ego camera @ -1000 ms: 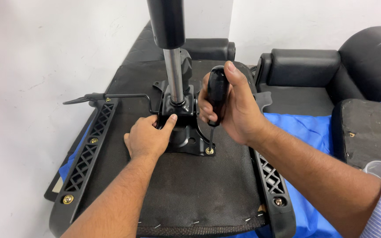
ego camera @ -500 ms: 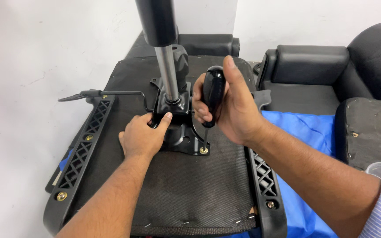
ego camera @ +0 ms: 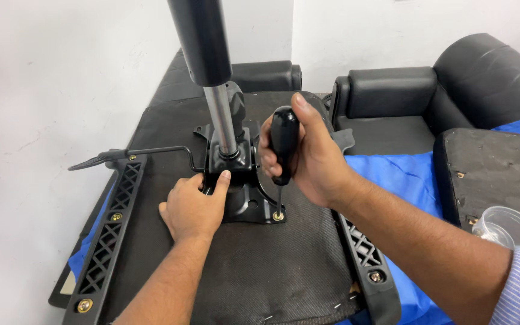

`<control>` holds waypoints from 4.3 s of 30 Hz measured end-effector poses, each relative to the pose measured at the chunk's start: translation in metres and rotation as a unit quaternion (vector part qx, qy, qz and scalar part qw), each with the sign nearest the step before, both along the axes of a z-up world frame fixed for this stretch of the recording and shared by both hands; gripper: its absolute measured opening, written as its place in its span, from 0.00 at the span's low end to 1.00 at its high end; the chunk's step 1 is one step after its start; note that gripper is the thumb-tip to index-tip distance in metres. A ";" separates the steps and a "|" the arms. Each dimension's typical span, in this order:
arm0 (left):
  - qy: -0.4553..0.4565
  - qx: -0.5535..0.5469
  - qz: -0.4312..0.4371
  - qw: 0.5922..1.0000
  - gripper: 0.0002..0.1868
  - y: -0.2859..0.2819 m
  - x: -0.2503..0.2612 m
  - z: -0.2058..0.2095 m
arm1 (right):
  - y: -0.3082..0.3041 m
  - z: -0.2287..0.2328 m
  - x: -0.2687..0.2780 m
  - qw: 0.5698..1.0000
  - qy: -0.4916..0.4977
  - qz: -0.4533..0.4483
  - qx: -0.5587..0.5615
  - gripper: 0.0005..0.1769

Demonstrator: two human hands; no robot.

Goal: The person uses a screwdriver to remove screws from a black metal base attached to a chair seat, then reattaches the base and tightens the screws. The person handles the seat, base, and screws throughout.

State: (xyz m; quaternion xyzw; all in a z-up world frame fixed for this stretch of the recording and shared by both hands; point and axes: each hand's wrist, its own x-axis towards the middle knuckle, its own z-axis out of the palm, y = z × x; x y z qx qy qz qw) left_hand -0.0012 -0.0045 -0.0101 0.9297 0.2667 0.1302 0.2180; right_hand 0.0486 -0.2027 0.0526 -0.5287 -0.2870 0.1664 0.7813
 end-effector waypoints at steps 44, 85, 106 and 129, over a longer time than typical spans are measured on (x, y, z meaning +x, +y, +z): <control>0.033 0.009 0.014 0.999 0.27 -0.005 0.004 0.005 | 0.003 -0.001 0.007 0.998 -0.019 0.065 0.017 0.33; 0.007 0.001 -0.002 1.000 0.25 -0.004 -0.002 0.005 | 0.000 0.007 0.015 0.993 -0.046 0.102 0.038 0.29; 0.007 -0.003 0.006 1.000 0.28 -0.004 0.001 0.003 | 0.000 0.010 0.018 0.994 -0.052 0.099 0.010 0.32; 0.043 -0.013 0.004 0.999 0.33 0.002 0.006 0.003 | 0.002 0.015 0.018 0.997 -0.007 0.077 -0.009 0.32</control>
